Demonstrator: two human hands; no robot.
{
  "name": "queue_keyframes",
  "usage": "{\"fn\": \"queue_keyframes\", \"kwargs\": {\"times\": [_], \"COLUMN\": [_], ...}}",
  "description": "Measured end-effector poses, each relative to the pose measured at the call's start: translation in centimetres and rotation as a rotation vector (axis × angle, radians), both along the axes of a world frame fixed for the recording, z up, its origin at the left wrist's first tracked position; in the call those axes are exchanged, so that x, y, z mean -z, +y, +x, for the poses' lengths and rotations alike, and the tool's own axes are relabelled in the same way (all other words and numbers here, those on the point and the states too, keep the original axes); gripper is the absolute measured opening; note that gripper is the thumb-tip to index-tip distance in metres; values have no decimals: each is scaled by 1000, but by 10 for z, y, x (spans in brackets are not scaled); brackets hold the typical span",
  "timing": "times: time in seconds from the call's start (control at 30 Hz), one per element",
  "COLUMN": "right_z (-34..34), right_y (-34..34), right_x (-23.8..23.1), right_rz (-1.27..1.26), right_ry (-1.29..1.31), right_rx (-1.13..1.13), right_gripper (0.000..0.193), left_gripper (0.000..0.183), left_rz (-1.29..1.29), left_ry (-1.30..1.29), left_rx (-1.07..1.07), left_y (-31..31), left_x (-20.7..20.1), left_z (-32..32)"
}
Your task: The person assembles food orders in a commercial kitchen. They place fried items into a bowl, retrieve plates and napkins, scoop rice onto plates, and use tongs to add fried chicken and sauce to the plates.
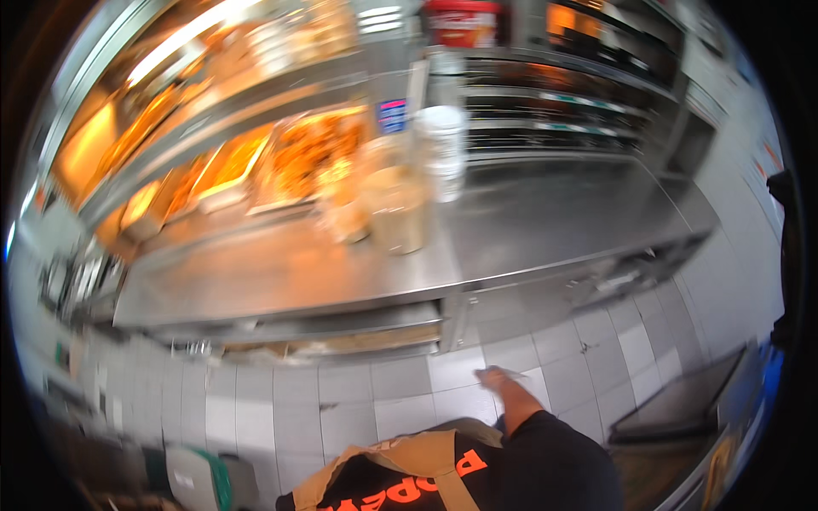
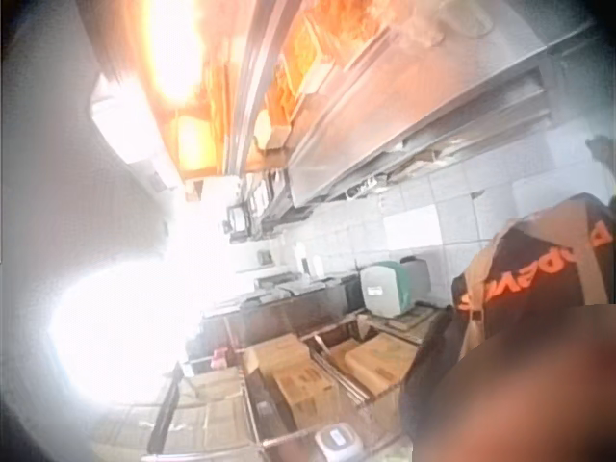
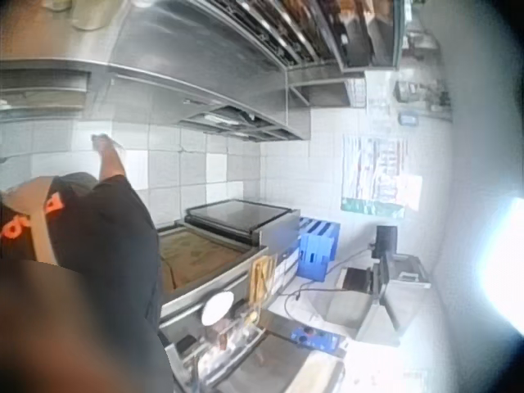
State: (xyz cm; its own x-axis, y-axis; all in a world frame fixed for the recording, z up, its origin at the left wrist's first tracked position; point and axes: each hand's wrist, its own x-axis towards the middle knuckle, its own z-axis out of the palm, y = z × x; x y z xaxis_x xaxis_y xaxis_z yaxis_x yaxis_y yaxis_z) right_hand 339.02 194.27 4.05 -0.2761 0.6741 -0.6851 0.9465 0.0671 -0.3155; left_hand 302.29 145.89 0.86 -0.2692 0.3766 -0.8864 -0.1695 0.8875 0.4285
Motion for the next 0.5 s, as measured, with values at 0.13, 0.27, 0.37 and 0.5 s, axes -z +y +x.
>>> {"fn": "queue_keyframes", "kwargs": {"times": [0.13,0.27,0.37,0.5], "right_z": [-145,-108,-63,-114], "right_y": [-61,-32,14,40], "right_x": [36,45,24,-10], "right_rz": [6,-112,-29,115], "right_ry": [75,-349,-451,-450], "right_rx": [-418,-1015,-648,-399], "right_gripper": [60,40,37,35], "left_gripper": [29,31,24,25], "left_rz": [-96,110,414,795], "left_ry": [-92,-13,186,269], "left_rx": [-176,-355,-523,-968], "left_y": [-87,-70,-29,-49], "left_x": [5,-24,-43,-46], "left_z": [-32,-91,-143,-155]}}
